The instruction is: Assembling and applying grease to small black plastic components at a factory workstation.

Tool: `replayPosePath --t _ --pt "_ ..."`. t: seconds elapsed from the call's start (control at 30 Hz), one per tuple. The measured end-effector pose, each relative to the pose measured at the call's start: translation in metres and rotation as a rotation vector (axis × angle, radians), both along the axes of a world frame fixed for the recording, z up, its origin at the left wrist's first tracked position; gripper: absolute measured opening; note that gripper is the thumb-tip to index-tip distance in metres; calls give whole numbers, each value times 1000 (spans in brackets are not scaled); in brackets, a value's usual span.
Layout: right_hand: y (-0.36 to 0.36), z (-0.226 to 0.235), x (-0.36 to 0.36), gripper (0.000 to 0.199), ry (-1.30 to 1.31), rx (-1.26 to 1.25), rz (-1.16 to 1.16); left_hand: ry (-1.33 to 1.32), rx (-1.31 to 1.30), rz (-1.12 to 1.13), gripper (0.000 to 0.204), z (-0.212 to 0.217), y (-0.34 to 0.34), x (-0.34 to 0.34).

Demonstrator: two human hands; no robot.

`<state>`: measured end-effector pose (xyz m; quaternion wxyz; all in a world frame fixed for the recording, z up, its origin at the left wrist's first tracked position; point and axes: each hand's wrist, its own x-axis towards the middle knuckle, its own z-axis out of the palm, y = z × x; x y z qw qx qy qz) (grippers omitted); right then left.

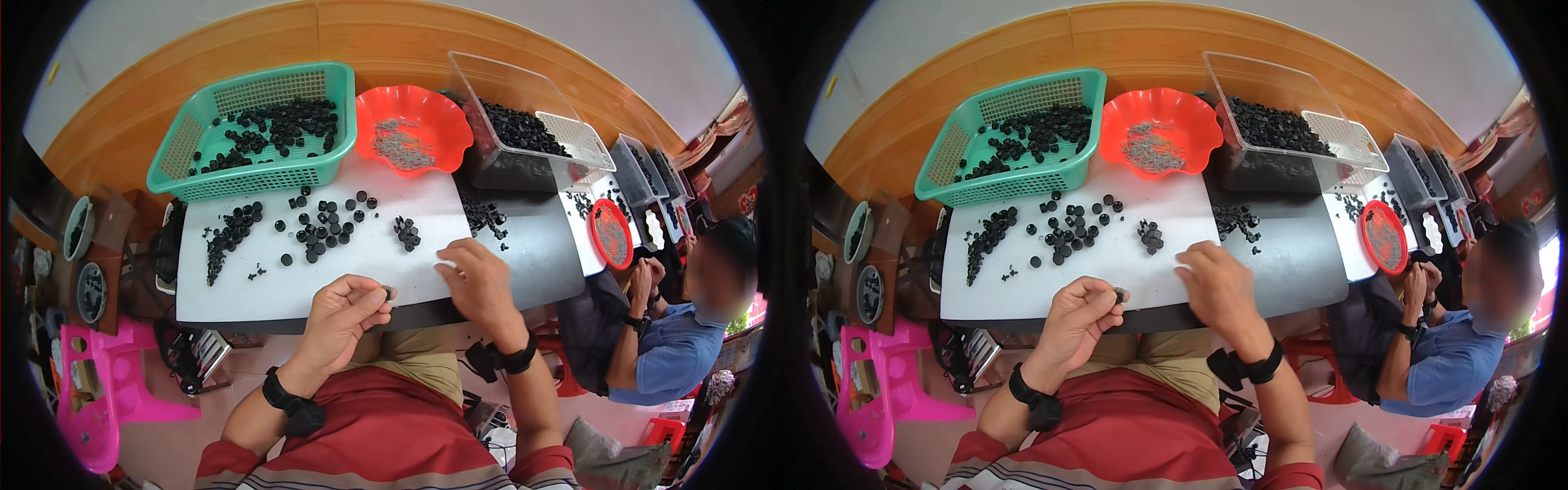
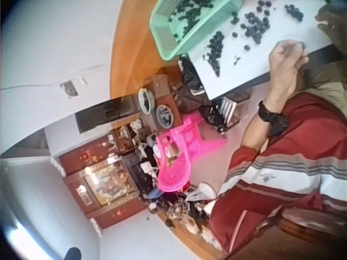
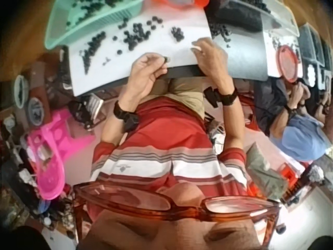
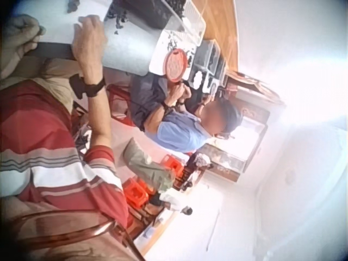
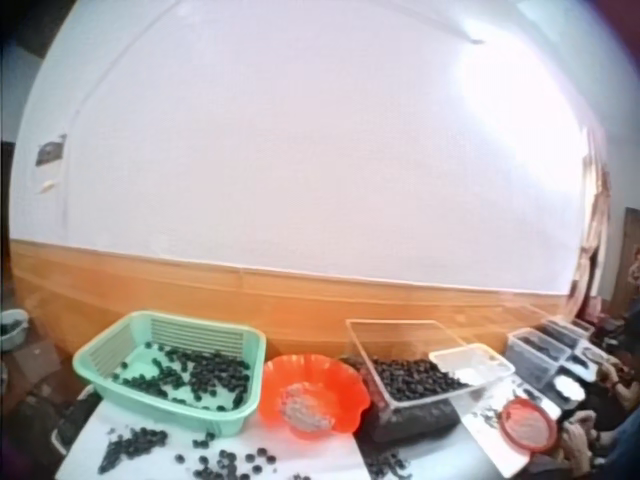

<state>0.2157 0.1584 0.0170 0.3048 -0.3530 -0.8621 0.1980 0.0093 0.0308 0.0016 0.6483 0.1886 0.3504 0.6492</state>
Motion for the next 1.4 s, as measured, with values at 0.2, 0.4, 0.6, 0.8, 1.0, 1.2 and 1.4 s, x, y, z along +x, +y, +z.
replayPosePath --t 0.2,0.4,0.6,0.8,1.0,1.2,1.4 --pt "22 -1 9 18 -314 4 -82 6 12 -26 8 -4 2 6" --pt "22 -3 8 19 -349 22 -18 16 30 -21 12 -2 4 6" --pt "-13 26 -1 18 16 -299 114 31 42 -50 15 -3 8 9" --pt "-32 47 -10 17 85 -396 272 83 21 -126 17 3 8 9" --pt "-36 55 -10 14 12 -277 340 119 -31 -262 25 10 5 4" --pt "-34 48 -8 13 149 -170 408 -2 -10 -310 22 12 5 2" --pt "-36 33 -6 18 319 -261 415 -123 10 -315 20 12 7 2"
